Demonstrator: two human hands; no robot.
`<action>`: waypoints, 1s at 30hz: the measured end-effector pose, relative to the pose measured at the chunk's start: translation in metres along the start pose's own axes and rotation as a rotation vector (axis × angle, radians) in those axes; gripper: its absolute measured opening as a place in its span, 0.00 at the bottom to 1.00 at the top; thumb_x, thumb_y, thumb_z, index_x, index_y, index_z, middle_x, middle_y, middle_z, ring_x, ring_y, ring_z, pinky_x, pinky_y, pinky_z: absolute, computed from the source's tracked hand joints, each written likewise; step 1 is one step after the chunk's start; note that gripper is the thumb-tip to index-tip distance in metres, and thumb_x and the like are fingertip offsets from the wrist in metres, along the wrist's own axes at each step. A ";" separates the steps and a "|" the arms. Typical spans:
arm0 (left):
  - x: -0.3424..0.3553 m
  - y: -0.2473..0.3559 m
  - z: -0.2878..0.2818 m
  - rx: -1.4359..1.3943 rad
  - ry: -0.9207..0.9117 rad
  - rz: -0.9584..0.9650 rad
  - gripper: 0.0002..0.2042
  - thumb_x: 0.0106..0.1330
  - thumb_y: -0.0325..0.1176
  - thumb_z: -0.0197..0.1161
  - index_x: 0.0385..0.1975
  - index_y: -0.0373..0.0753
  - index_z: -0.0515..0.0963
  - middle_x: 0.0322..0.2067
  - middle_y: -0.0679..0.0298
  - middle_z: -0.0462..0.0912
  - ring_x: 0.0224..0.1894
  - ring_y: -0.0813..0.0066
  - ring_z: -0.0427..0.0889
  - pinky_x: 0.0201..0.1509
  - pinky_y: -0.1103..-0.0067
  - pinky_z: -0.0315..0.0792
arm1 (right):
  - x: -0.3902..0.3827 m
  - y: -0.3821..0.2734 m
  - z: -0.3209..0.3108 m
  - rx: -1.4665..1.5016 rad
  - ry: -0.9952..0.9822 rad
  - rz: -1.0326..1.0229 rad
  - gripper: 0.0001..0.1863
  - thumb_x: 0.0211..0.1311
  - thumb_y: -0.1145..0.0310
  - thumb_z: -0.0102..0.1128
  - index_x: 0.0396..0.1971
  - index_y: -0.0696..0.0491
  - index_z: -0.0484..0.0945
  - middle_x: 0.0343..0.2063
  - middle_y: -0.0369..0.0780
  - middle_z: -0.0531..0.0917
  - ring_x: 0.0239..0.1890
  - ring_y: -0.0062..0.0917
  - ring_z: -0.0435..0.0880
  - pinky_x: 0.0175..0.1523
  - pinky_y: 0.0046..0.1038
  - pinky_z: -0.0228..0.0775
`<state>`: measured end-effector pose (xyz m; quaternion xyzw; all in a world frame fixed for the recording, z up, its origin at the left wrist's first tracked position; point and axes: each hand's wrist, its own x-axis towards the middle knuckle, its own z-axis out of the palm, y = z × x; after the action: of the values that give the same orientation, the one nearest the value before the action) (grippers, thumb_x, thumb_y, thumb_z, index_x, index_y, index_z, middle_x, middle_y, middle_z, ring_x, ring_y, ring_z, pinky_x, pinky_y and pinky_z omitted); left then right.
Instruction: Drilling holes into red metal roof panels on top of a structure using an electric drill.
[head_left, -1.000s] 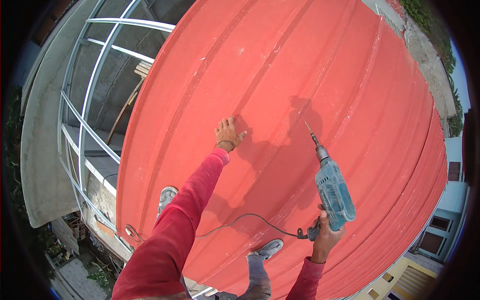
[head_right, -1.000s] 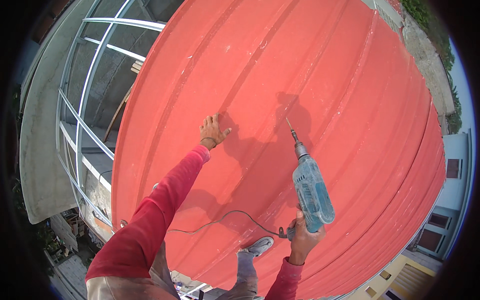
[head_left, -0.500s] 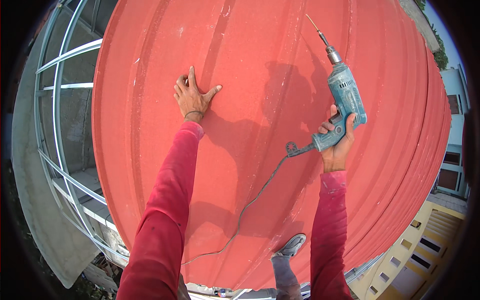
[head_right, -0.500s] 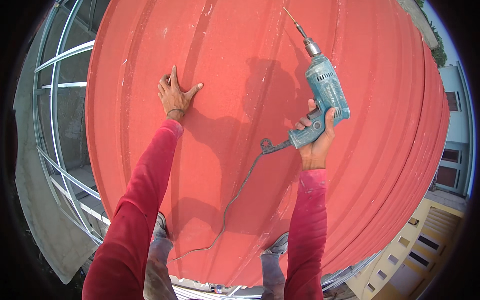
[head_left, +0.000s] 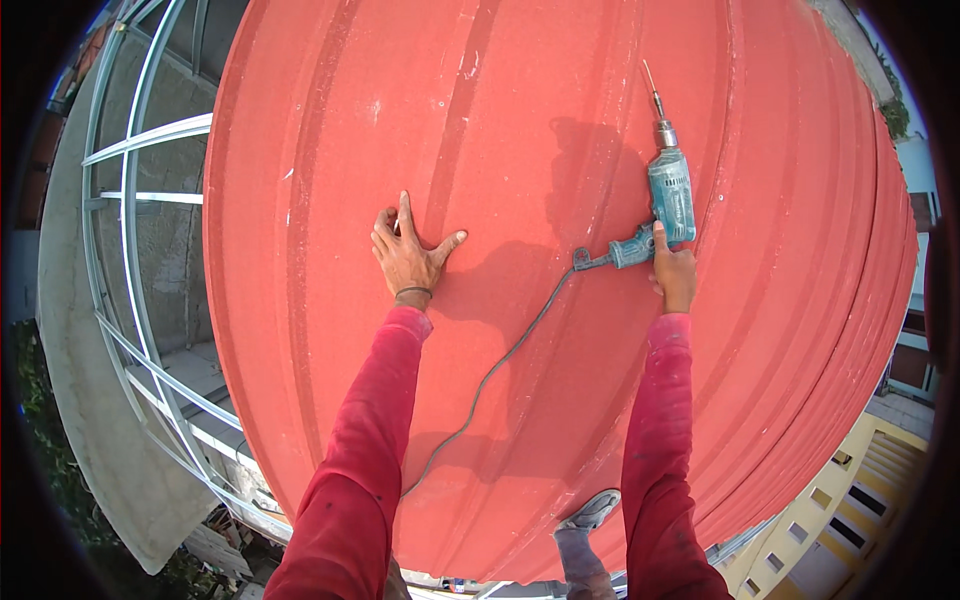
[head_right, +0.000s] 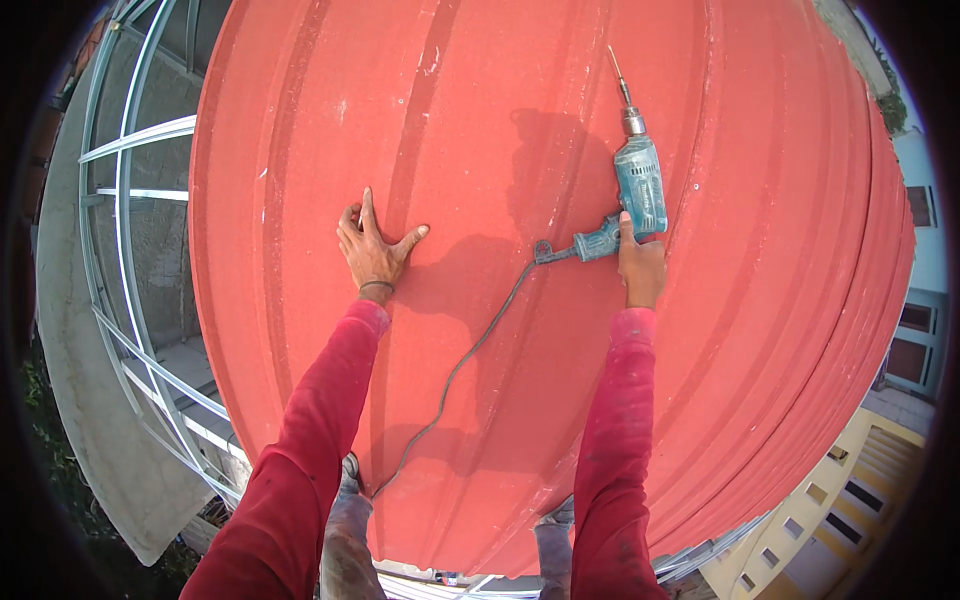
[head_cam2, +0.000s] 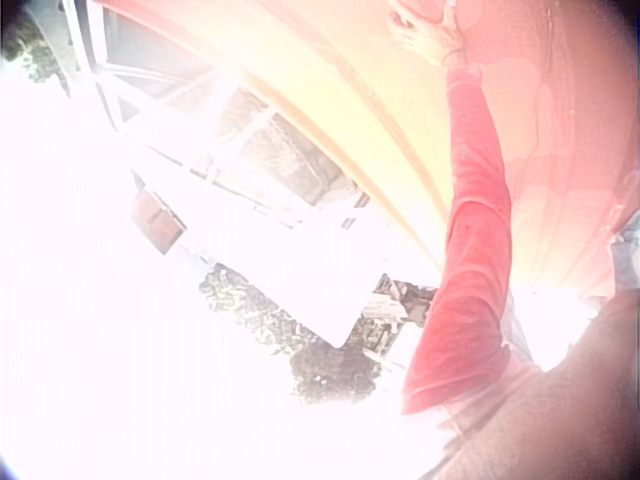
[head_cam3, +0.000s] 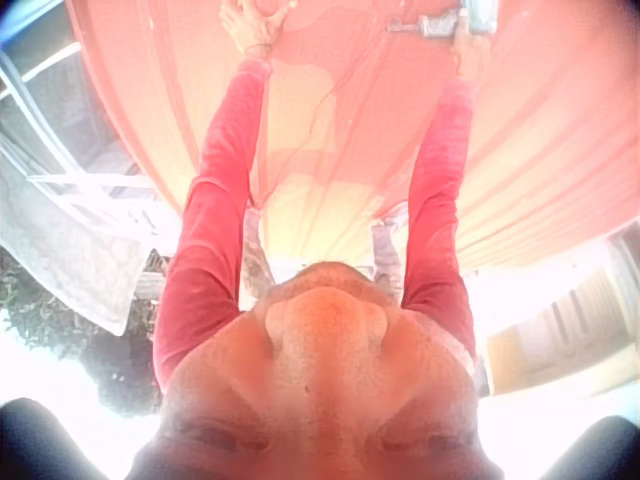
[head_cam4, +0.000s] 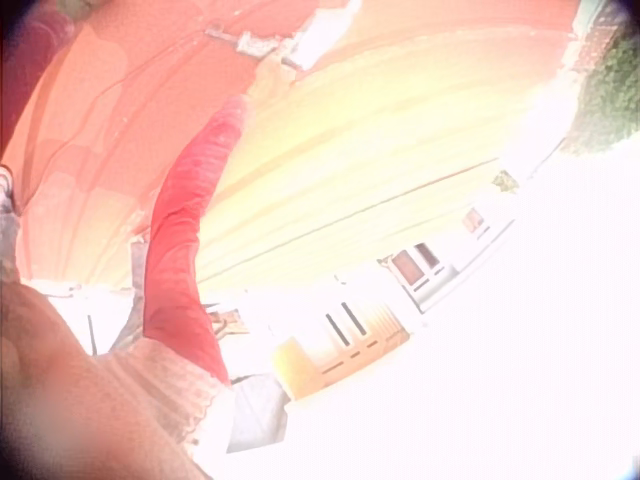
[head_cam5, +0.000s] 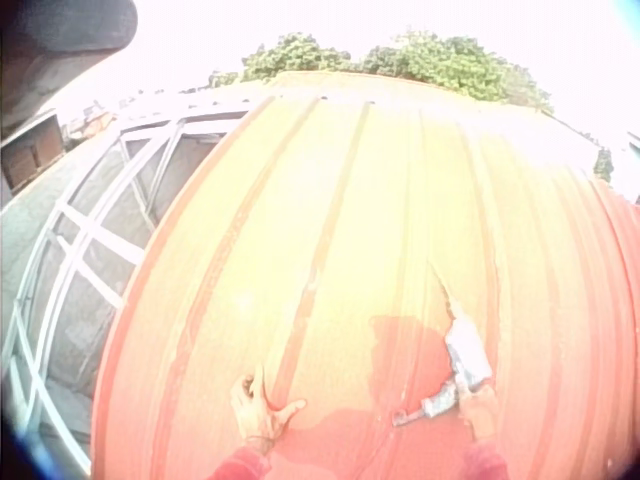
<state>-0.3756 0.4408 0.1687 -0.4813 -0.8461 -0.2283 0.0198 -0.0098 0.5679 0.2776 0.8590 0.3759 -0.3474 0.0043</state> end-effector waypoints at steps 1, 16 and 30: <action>0.001 -0.001 -0.001 -0.009 0.015 0.005 0.56 0.47 0.75 0.69 0.74 0.47 0.61 0.61 0.53 0.64 0.60 0.54 0.68 0.63 0.58 0.67 | -0.014 -0.002 0.020 -0.121 0.517 -0.138 0.37 0.65 0.44 0.67 0.57 0.61 0.69 0.54 0.53 0.78 0.52 0.44 0.82 0.54 0.47 0.75; 0.007 0.005 -0.001 -0.027 -0.152 -0.111 0.60 0.42 0.72 0.76 0.75 0.46 0.60 0.62 0.51 0.61 0.63 0.52 0.64 0.67 0.57 0.66 | 0.028 -0.149 0.112 -0.034 0.722 -0.804 0.51 0.68 0.43 0.61 0.75 0.64 0.50 0.74 0.54 0.58 0.77 0.47 0.55 0.78 0.54 0.47; 0.138 0.080 0.001 -0.211 -0.127 -0.214 0.58 0.45 0.66 0.79 0.76 0.46 0.58 0.62 0.53 0.60 0.64 0.52 0.61 0.68 0.55 0.61 | 0.024 -0.152 0.106 -0.079 0.653 -0.795 0.52 0.67 0.46 0.63 0.76 0.62 0.46 0.75 0.54 0.55 0.77 0.50 0.53 0.78 0.57 0.45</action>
<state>-0.3840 0.5872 0.2319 -0.4012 -0.8634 -0.2858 -0.1090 -0.1604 0.6637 0.2213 0.7128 0.6678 -0.0215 -0.2134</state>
